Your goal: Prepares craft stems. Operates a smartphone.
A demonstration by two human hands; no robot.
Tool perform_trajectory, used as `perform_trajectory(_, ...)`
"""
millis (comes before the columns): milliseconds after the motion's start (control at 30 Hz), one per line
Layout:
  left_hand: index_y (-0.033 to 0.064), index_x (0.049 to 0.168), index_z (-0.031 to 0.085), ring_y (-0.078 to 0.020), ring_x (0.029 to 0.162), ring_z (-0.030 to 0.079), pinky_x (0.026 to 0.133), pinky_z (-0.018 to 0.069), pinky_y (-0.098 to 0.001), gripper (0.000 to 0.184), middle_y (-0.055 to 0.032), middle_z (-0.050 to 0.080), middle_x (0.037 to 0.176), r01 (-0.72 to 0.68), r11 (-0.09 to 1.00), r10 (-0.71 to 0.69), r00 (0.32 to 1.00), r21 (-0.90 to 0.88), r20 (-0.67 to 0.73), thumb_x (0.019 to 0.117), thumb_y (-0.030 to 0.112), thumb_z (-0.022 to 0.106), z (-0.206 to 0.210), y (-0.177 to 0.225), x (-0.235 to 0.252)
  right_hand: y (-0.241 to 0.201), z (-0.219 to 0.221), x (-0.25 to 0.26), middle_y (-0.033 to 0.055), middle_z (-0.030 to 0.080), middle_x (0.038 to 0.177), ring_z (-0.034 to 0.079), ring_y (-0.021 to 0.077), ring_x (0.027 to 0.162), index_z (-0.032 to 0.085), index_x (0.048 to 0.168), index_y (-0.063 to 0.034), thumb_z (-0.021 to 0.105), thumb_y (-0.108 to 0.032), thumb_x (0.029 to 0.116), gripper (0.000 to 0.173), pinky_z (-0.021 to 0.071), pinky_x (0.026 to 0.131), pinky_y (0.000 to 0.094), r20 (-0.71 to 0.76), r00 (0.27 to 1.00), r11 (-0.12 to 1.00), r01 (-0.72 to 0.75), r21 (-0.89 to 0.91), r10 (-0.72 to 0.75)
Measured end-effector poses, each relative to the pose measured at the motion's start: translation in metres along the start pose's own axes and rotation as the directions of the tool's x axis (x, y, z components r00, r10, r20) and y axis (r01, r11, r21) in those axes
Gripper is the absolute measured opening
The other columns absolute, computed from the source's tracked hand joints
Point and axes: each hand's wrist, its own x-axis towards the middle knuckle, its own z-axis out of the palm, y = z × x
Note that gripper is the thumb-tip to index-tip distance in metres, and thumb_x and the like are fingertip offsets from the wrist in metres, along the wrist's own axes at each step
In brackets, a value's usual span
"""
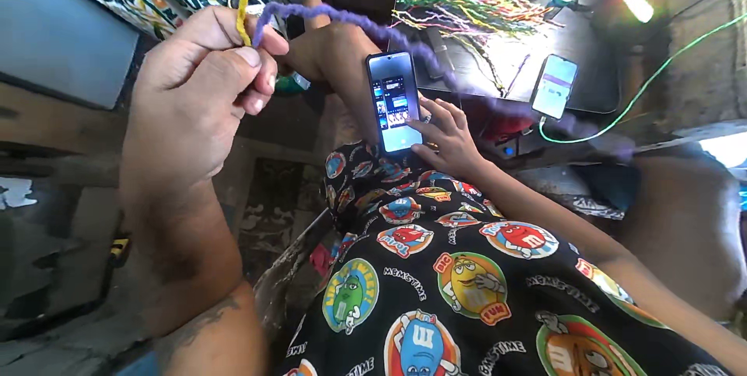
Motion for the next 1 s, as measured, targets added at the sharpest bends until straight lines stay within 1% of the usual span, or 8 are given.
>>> perform_trajectory(167, 0.0183, 0.111, 0.061, 0.0031, 0.063, 0.05, 0.062, 0.0448, -0.0128, 0.029, 0.0174, 0.055, 0.076, 0.092, 0.995, -0.096, 0.991, -0.043, -0.097, 0.1032, 0.01, 0.034, 0.0, 0.001, 0.002, -0.007, 0.008, 0.013, 0.0203, 0.049, 0.152, 0.044, 0.0425, 0.141, 0.068, 0.133, -0.0192, 0.052, -0.04, 0.1036, 0.04, 0.0303, 0.116, 0.0578, -0.052, 0.999, 1.0, -0.002, -0.014, 0.001)
perform_trajectory(300, 0.0153, 0.121, 0.061, 0.0035, 0.068, 0.055, 0.068, 0.0488, -0.0124, 0.028, 0.0175, 0.058, 0.081, 0.12, 0.993, -0.12, 0.982, -0.009, -0.149, 0.1091, 0.015, 0.035, -0.004, -0.005, 0.005, -0.009, 0.007, 0.013, 0.0217, 0.048, 0.153, 0.043, 0.0448, 0.14, 0.067, 0.134, -0.0171, 0.054, -0.036, 0.1037, 0.038, 0.0318, 0.114, 0.059, -0.056, 0.997, 0.998, -0.055, -0.001, 0.055)
perform_trajectory(400, 0.0093, 0.139, 0.046, 0.0038, 0.07, 0.059, 0.068, 0.0504, -0.0135, 0.032, 0.0141, 0.064, 0.089, 0.214, 0.966, -0.181, 0.96, 0.147, -0.215, 0.1087, 0.017, 0.042, -0.014, -0.021, 0.012, -0.009, 0.008, 0.013, 0.0201, 0.046, 0.155, 0.041, 0.0463, 0.141, 0.068, 0.135, -0.0216, 0.052, -0.039, 0.1037, 0.039, 0.0314, 0.113, 0.0607, -0.025, 0.995, 0.994, -0.1, -0.041, 0.099)
perform_trajectory(467, 0.0073, 0.14, 0.036, 0.0026, 0.066, 0.06, 0.064, 0.0516, -0.0151, 0.036, 0.0111, 0.067, 0.091, 0.288, 0.943, -0.231, 0.928, 0.168, -0.292, 0.1071, 0.017, 0.046, -0.021, -0.036, 0.017, -0.008, 0.008, 0.012, 0.0202, 0.045, 0.156, 0.04, 0.0476, 0.142, 0.068, 0.135, -0.0238, 0.052, -0.04, 0.1036, 0.039, 0.0293, 0.114, 0.0626, -0.018, 0.993, 0.992, -0.116, -0.042, 0.115)
perform_trajectory(633, 0.013, 0.13, 0.036, -0.0077, 0.087, 0.069, 0.078, 0.0579, -0.0246, 0.025, 0.0035, 0.065, 0.11, 0.266, 0.928, -0.349, 0.868, -0.262, -0.355, 0.1068, 0.005, 0.036, -0.005, -0.081, 0.023, -0.014, -0.001, 0.015, 0.0255, 0.046, 0.152, 0.044, 0.0444, 0.138, 0.058, 0.144, -0.0063, 0.051, -0.031, 0.1047, 0.047, 0.0338, 0.113, 0.0573, -0.062, 0.98, 0.977, -0.181, 0.116, 0.189)
perform_trajectory(767, 0.0011, 0.147, 0.037, -0.0173, 0.106, 0.065, 0.089, 0.0573, -0.0326, 0.045, -0.0142, 0.051, 0.135, 0.536, 0.808, -0.583, 0.788, -0.245, -0.197, 0.1016, -0.003, 0.039, 0.059, -0.122, 0.016, -0.021, -0.012, 0.028, 0.0231, 0.057, 0.136, 0.055, 0.0346, 0.126, 0.036, 0.157, -0.0033, 0.04, -0.027, 0.1074, 0.056, 0.0448, 0.107, 0.0491, 0.134, 0.871, 0.801, -0.487, 0.349, 0.472)
perform_trajectory(900, 0.0034, 0.152, 0.037, -0.0248, 0.117, 0.06, 0.095, 0.052, -0.0405, 0.047, -0.0198, 0.054, 0.14, 0.771, 0.635, -0.767, 0.637, -0.051, 0.077, 0.1052, 0.003, 0.038, 0.121, -0.125, 0.007, -0.014, -0.011, 0.039, 0.0223, 0.052, 0.142, 0.052, 0.0301, 0.129, 0.046, 0.152, -0.0058, 0.038, -0.029, 0.1088, 0.05, 0.0437, 0.108, 0.0445, 0.241, 0.757, 0.628, -0.643, 0.438, 0.607)
perform_trajectory(1000, 0.0048, 0.149, 0.041, -0.0127, 0.092, 0.056, 0.077, 0.0472, -0.0288, 0.042, -0.013, 0.057, 0.128, 0.746, 0.666, -0.741, 0.664, -0.021, 0.105, 0.1072, 0.01, 0.035, 0.123, -0.115, 0.01, -0.013, -0.012, 0.045, 0.0216, 0.048, 0.147, 0.049, 0.0313, 0.133, 0.049, 0.151, -0.0065, 0.038, -0.032, 0.1095, 0.05, 0.0421, 0.109, 0.0473, 0.313, 0.72, 0.567, -0.686, 0.456, 0.619)
